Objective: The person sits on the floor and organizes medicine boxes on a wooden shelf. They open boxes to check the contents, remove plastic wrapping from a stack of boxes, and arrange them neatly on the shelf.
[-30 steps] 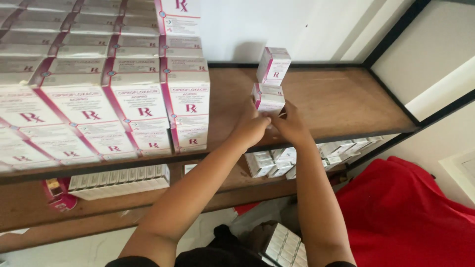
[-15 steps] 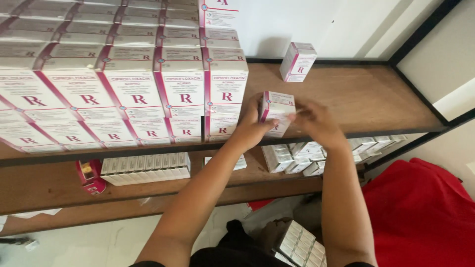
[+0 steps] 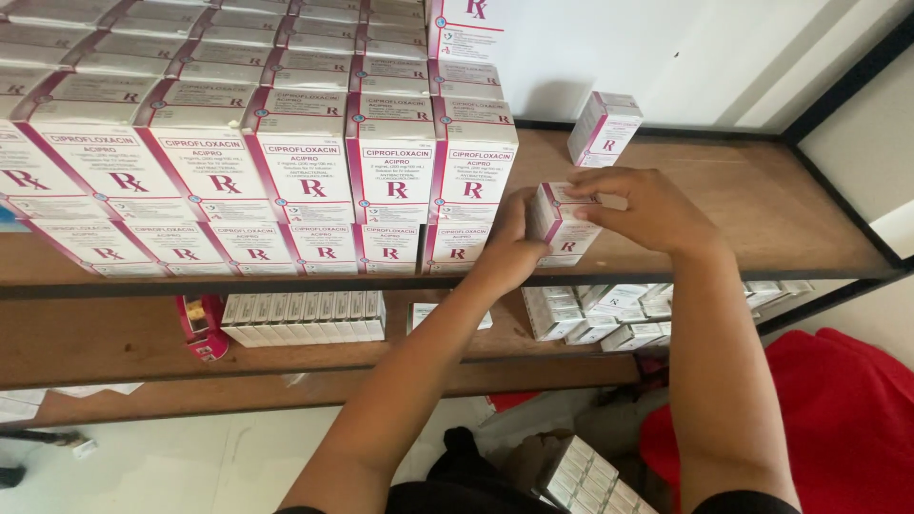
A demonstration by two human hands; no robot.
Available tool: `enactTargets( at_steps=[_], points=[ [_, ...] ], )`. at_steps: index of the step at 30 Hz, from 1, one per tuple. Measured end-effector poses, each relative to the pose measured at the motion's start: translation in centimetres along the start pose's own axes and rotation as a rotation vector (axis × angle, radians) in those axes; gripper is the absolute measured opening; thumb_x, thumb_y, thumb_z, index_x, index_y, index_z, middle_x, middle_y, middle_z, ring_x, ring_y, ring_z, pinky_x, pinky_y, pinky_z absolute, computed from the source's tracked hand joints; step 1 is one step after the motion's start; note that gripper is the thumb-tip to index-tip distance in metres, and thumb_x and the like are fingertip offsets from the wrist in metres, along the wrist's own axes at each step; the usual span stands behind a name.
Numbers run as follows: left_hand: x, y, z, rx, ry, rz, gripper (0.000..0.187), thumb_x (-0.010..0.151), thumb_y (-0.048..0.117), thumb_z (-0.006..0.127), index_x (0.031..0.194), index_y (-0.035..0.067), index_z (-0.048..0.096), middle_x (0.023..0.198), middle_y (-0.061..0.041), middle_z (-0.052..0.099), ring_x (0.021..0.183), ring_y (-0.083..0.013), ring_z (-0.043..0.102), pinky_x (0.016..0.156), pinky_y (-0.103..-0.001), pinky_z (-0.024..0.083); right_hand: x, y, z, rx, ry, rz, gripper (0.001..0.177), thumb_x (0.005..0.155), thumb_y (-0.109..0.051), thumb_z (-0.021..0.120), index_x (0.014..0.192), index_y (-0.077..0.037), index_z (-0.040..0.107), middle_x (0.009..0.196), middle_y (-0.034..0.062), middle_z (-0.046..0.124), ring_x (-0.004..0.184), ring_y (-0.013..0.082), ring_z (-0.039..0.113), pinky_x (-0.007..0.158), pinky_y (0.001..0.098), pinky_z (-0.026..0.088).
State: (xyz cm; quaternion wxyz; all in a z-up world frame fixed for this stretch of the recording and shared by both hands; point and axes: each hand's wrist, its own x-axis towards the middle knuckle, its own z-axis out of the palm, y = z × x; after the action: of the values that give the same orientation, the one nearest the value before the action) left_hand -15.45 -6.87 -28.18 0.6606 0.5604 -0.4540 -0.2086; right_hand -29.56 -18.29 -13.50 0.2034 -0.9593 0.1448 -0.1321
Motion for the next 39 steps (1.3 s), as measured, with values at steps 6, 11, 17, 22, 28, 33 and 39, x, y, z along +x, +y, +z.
enactTargets(
  at_steps=[6,11,17,22,28,33,39],
  points=[
    [-0.3,1.9,-0.1,-0.029,-0.029,-0.127,0.08,0.074,0.002,0.069,0.147,0.007,0.037,0.137,-0.017,0.055,0.133,-0.0314,0.051,0.11,-0.04,0.04,-0.7,-2.1,-0.9,-0.068,-0.047,0.081,0.04,0.084,-0.029,0.077,0.123,-0.017,0.075,0.133,0.0038,0.07,0.113,0.0236,0.07,0.097,0.0379,0.053],
    [0.1,0.7,0.3,-0.131,-0.05,-0.151,0.074,0.076,-0.002,0.061,0.146,0.007,0.04,0.135,-0.019,0.057,0.129,-0.0305,0.056,0.104,-0.04,0.046,-1.7,-1.9,0.8,-0.174,0.051,-0.032,0.035,0.091,-0.03,0.074,0.121,-0.012,0.074,0.126,0.0086,0.072,0.11,0.0279,0.07,0.093,0.0395,0.055],
    [0.3,-0.5,0.6,-0.12,-0.028,-0.073,0.067,0.08,-0.004,0.055,0.146,0.003,0.039,0.133,-0.022,0.06,0.127,-0.032,0.06,0.105,-0.039,0.047,-3.1,-4.1,2.9,-0.394,0.285,-0.261,0.027,0.096,-0.019,0.069,0.119,-0.006,0.073,0.114,0.0134,0.074,0.105,0.0338,0.069,0.086,0.0439,0.056],
    [0.0,0.7,0.4,-0.128,-0.035,-0.086,0.068,0.081,-0.004,0.054,0.147,0.001,0.036,0.133,-0.023,0.059,0.128,-0.0331,0.059,0.107,-0.04,0.045,-3.1,-3.3,3.9,-0.479,0.377,-0.297,0.023,0.098,-0.014,0.068,0.118,-0.005,0.071,0.112,0.013,0.074,0.104,0.0323,0.069,0.082,0.0426,0.058],
    [-0.1,1.9,0.3,-0.04,-0.028,-0.109,0.068,0.08,-0.003,0.055,0.146,0.002,0.039,0.135,-0.022,0.059,0.128,-0.0326,0.058,0.106,-0.04,0.046,-3.1,-3.3,3.9,-0.444,0.424,-0.3,0.021,0.099,-0.013,0.067,0.117,-0.005,0.071,0.112,0.012,0.074,0.102,0.0334,0.069,0.082,0.0434,0.057],
    [-0.2,2.0,0.3,-0.066,-0.034,-0.123,0.067,0.081,-0.002,0.054,0.146,0.002,0.038,0.134,-0.023,0.06,0.129,-0.033,0.059,0.107,-0.041,0.047,-2.8,-2.5,3.8,-0.402,0.449,-0.346,0.019,0.1,-0.013,0.068,0.117,-0.006,0.072,0.108,0.0116,0.074,0.098,0.0339,0.069,0.081,0.0448,0.056],
    [-0.3,2.4,0.1,0.009,-0.039,-0.106,0.068,0.081,0.0,0.056,0.147,0.002,0.037,0.137,-0.024,0.057,0.132,-0.0347,0.057,0.11,-0.042,0.044,-2.4,-2.0,3.6,-0.335,0.455,-0.402,0.016,0.099,-0.01,0.069,0.114,-0.004,0.072,0.105,0.0121,0.075,0.094,0.034,0.069,0.081,0.0445,0.056]
  ],
)
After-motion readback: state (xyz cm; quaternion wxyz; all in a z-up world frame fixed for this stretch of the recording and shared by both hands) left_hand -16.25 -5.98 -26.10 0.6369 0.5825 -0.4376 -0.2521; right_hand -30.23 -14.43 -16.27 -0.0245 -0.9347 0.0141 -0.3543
